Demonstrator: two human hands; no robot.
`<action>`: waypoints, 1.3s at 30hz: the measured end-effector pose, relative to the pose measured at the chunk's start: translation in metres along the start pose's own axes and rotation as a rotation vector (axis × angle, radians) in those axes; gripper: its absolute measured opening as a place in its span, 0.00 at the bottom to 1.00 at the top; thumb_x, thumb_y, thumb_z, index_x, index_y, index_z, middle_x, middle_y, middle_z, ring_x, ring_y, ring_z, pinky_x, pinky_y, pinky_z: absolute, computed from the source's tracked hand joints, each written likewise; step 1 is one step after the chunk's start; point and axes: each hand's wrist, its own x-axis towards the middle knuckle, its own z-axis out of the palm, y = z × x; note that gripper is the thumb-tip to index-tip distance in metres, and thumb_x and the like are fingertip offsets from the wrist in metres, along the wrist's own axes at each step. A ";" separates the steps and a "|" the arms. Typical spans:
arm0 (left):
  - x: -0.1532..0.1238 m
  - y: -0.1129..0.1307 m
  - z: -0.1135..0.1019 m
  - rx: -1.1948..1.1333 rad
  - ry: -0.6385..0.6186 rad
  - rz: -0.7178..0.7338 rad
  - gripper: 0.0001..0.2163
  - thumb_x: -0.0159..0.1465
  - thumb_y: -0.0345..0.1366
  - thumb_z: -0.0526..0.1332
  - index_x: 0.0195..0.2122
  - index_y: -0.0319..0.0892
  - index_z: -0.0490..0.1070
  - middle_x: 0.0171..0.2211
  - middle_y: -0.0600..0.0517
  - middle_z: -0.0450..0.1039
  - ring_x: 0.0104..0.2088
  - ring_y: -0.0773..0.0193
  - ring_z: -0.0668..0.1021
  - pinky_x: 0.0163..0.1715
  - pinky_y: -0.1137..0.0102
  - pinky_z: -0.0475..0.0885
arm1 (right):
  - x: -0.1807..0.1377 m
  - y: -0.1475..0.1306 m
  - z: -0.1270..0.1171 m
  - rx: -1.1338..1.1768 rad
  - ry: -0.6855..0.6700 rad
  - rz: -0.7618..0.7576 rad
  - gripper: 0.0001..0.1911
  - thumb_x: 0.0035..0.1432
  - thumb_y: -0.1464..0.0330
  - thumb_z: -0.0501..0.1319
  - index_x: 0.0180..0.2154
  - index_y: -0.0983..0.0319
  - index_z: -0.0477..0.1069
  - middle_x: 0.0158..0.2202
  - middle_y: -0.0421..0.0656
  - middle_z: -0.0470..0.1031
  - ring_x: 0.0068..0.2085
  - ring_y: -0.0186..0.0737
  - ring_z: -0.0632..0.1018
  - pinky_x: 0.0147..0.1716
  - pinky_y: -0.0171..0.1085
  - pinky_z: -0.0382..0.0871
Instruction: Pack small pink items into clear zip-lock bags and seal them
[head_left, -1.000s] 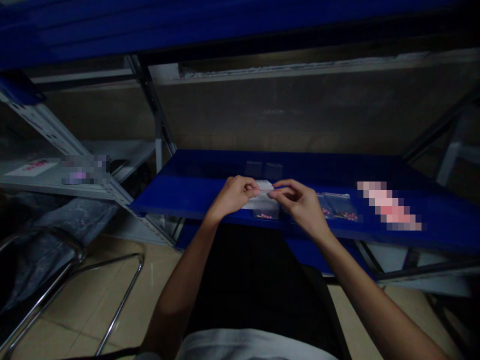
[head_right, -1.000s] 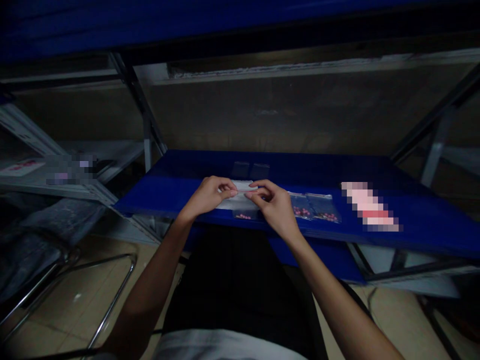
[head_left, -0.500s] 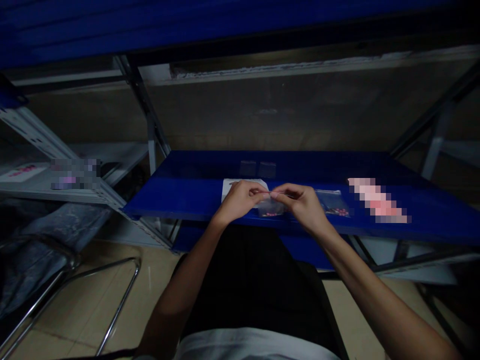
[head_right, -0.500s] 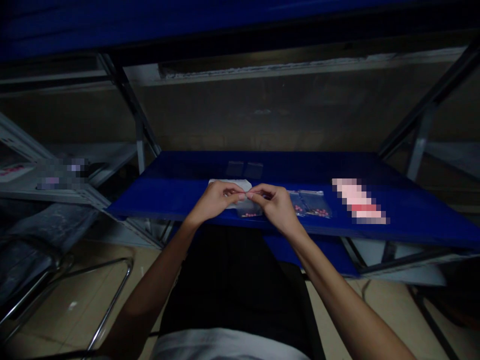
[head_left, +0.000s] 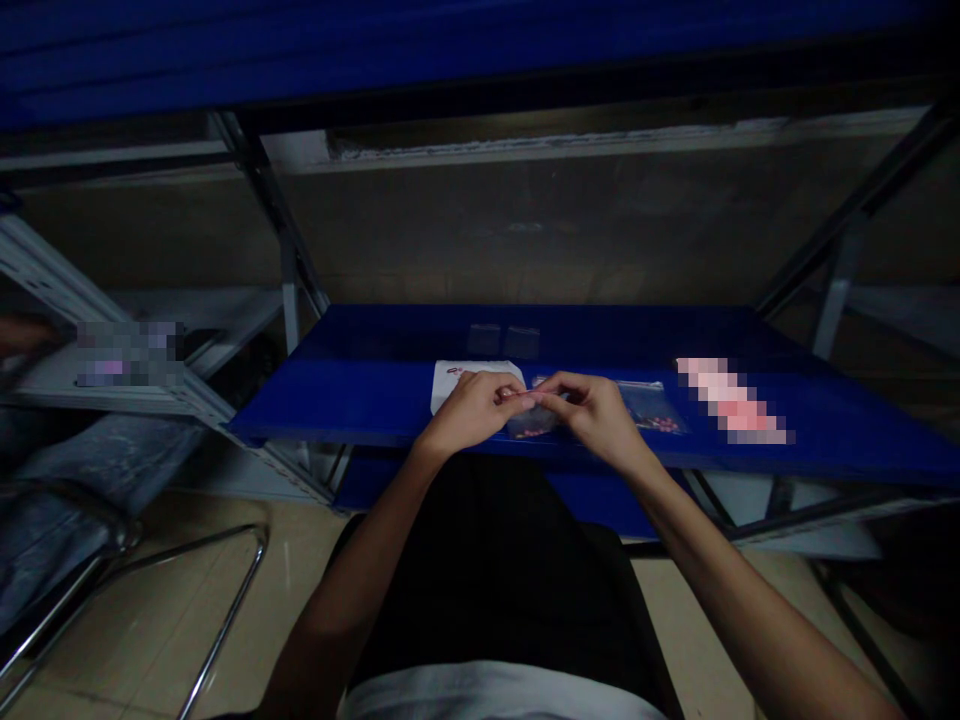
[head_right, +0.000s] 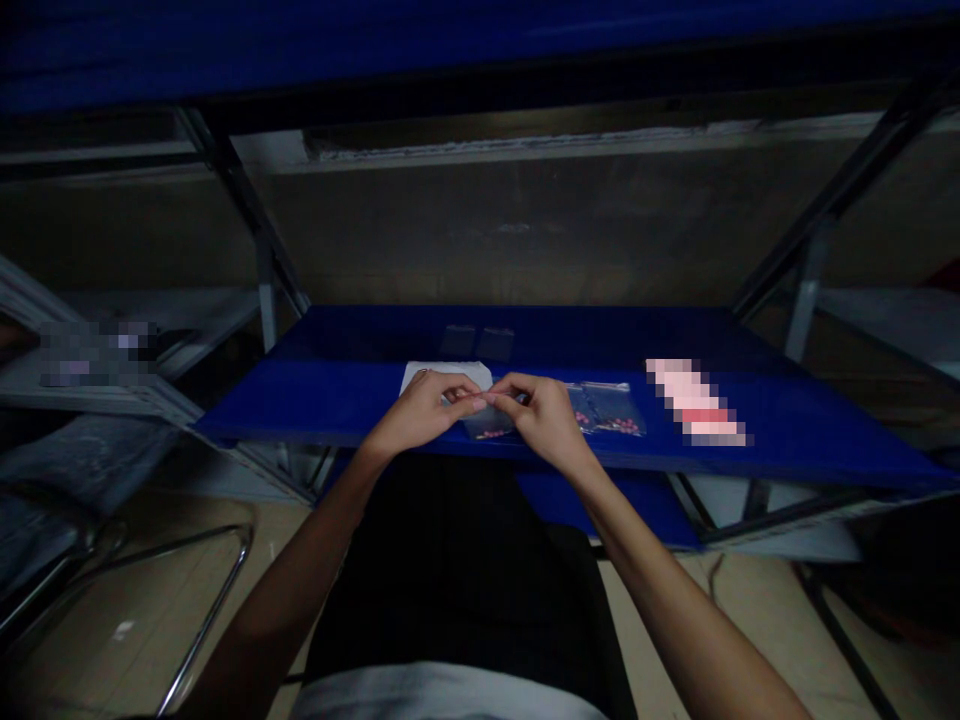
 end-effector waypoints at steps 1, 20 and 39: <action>0.000 0.000 -0.001 -0.007 -0.011 -0.005 0.09 0.67 0.38 0.63 0.37 0.41 0.81 0.34 0.50 0.82 0.35 0.63 0.80 0.38 0.71 0.70 | 0.000 0.000 -0.002 -0.013 -0.001 -0.004 0.16 0.61 0.54 0.65 0.33 0.60 0.81 0.31 0.43 0.82 0.31 0.42 0.77 0.32 0.38 0.66; 0.008 -0.008 0.023 -0.530 0.018 -0.113 0.09 0.64 0.37 0.67 0.41 0.37 0.80 0.39 0.46 0.83 0.41 0.61 0.83 0.45 0.68 0.77 | 0.005 -0.013 -0.033 0.225 0.015 0.163 0.20 0.59 0.51 0.66 0.41 0.61 0.80 0.31 0.46 0.82 0.30 0.42 0.78 0.25 0.36 0.67; 0.109 0.014 0.108 -0.083 0.099 -0.258 0.22 0.59 0.25 0.68 0.55 0.37 0.71 0.33 0.50 0.80 0.30 0.65 0.81 0.37 0.70 0.75 | 0.009 0.060 -0.113 -0.271 0.030 0.554 0.20 0.49 0.74 0.71 0.46 0.65 0.76 0.31 0.47 0.83 0.27 0.43 0.80 0.24 0.35 0.69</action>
